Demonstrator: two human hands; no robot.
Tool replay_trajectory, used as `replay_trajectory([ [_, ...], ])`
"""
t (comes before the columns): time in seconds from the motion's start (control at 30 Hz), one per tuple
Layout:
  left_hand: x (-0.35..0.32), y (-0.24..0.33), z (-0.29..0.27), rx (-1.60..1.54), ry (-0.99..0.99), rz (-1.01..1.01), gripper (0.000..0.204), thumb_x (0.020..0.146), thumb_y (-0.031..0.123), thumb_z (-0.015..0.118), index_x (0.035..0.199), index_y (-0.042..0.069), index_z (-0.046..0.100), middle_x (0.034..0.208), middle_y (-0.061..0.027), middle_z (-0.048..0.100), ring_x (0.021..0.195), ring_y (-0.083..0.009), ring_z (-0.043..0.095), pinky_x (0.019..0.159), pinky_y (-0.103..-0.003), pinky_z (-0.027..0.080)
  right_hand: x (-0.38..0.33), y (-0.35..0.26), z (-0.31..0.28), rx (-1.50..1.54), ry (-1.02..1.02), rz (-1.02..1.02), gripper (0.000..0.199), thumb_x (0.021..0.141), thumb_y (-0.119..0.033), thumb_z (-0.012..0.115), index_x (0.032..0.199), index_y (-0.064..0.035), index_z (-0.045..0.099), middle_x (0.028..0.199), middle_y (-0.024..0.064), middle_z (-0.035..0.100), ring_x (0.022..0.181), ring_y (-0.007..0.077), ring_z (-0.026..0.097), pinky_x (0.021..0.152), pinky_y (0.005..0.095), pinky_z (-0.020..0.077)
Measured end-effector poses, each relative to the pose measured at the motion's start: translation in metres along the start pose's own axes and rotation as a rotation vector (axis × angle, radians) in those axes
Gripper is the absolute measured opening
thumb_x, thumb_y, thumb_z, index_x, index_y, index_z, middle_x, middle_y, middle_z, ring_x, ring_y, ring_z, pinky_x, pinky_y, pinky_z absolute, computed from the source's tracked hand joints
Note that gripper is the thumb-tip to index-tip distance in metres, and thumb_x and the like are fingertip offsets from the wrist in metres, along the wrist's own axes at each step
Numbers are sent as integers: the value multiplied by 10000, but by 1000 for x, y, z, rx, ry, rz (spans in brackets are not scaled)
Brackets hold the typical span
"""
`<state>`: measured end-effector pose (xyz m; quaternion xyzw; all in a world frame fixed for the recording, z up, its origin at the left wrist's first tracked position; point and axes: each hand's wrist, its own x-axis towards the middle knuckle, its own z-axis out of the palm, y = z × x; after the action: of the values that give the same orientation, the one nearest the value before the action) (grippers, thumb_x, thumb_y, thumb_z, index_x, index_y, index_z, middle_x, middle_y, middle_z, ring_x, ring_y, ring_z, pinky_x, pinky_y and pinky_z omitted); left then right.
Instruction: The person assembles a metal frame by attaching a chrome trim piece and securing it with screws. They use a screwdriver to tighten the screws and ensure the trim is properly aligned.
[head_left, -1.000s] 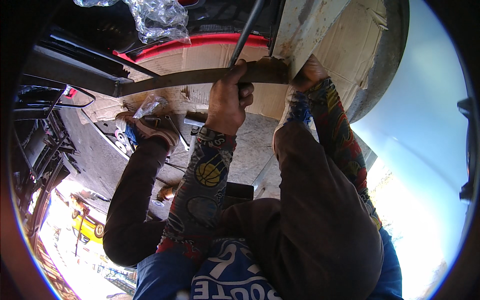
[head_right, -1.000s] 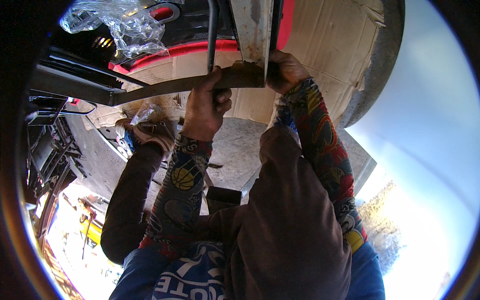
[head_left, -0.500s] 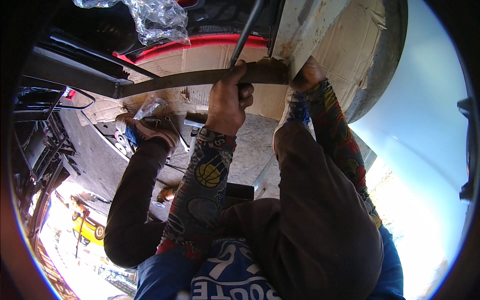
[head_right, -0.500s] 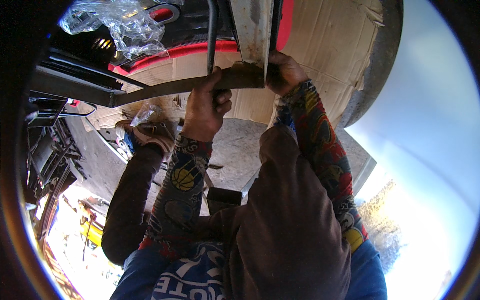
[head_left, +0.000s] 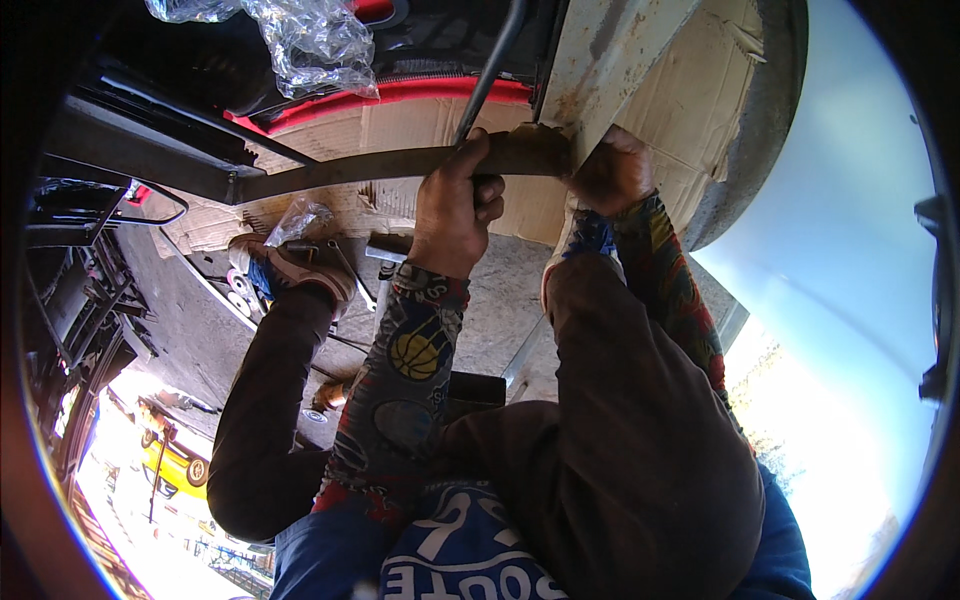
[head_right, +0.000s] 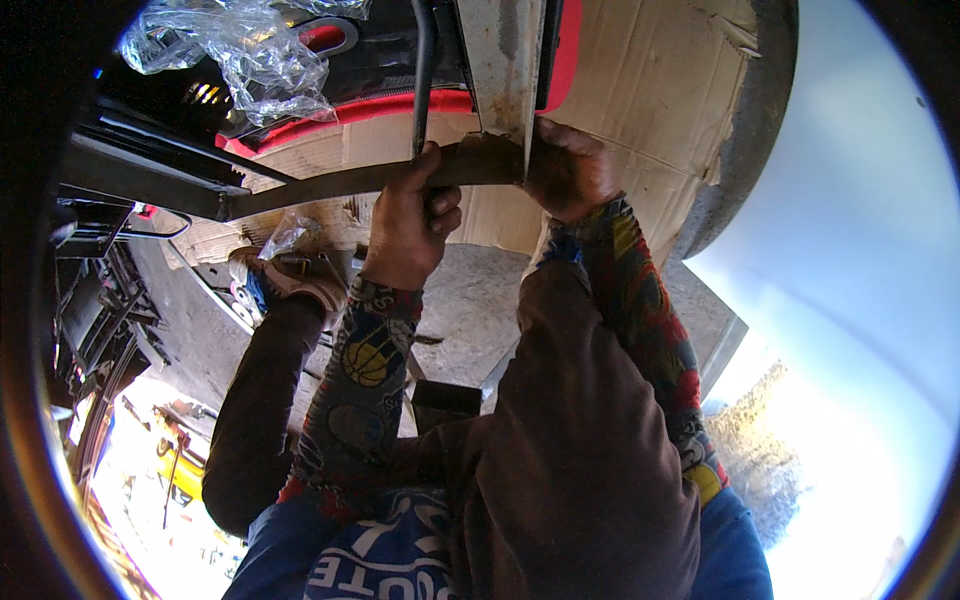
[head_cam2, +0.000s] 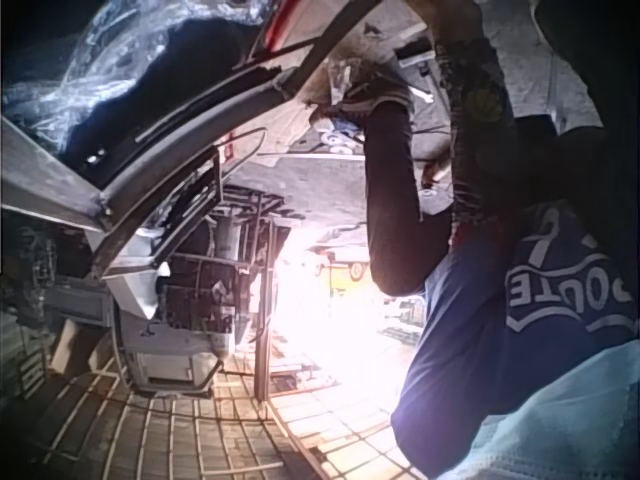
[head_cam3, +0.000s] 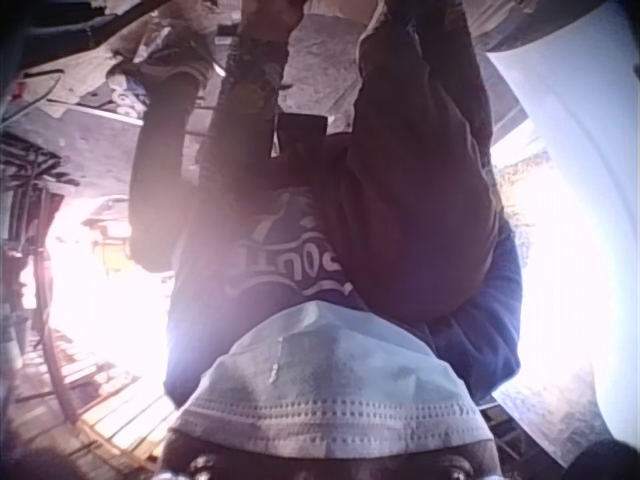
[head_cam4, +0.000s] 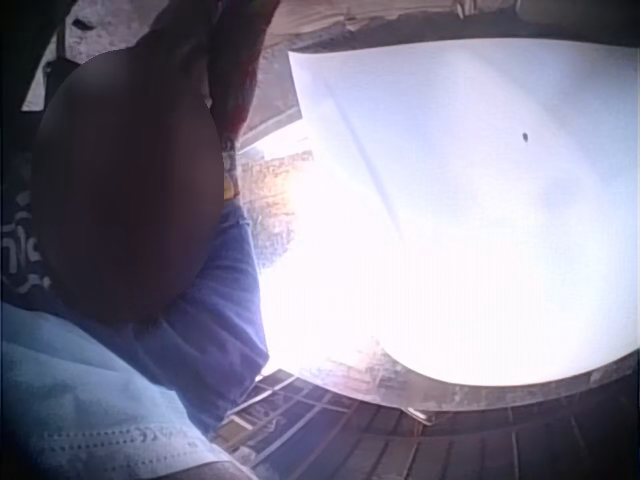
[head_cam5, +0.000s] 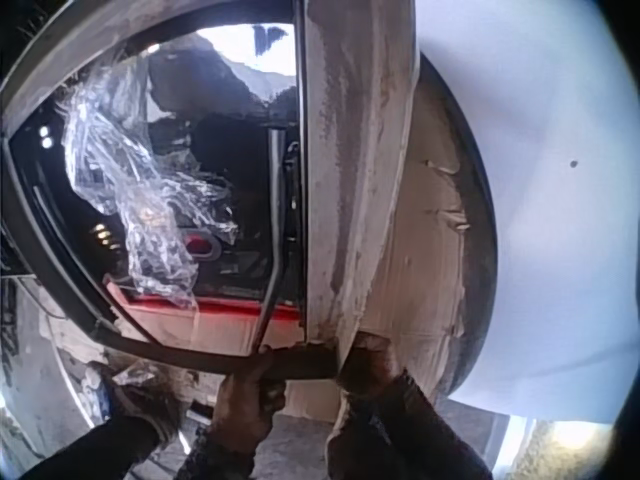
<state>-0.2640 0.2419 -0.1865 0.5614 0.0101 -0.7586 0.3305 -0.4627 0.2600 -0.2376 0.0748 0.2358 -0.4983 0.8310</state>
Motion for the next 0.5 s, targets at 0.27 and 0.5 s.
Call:
replay_trajectory([
  [0.27,-5,3,3,36,-9,-75,302,972,386,597,1036,91,592,820,4,568,564,-57,408,435,-208,264,1,8,5,162,-87,-50,450,961,-223,593,1296,71,531,1282,234,613,1178,337,595,1052,447,442],
  [0.5,-26,29,-7,623,-96,-249,550,948,577,542,941,36,647,694,0,553,477,-64,388,422,-209,268,0,11,2,140,-65,-27,425,983,-224,577,1296,60,531,1261,229,626,1164,328,604,1020,438,470],
])
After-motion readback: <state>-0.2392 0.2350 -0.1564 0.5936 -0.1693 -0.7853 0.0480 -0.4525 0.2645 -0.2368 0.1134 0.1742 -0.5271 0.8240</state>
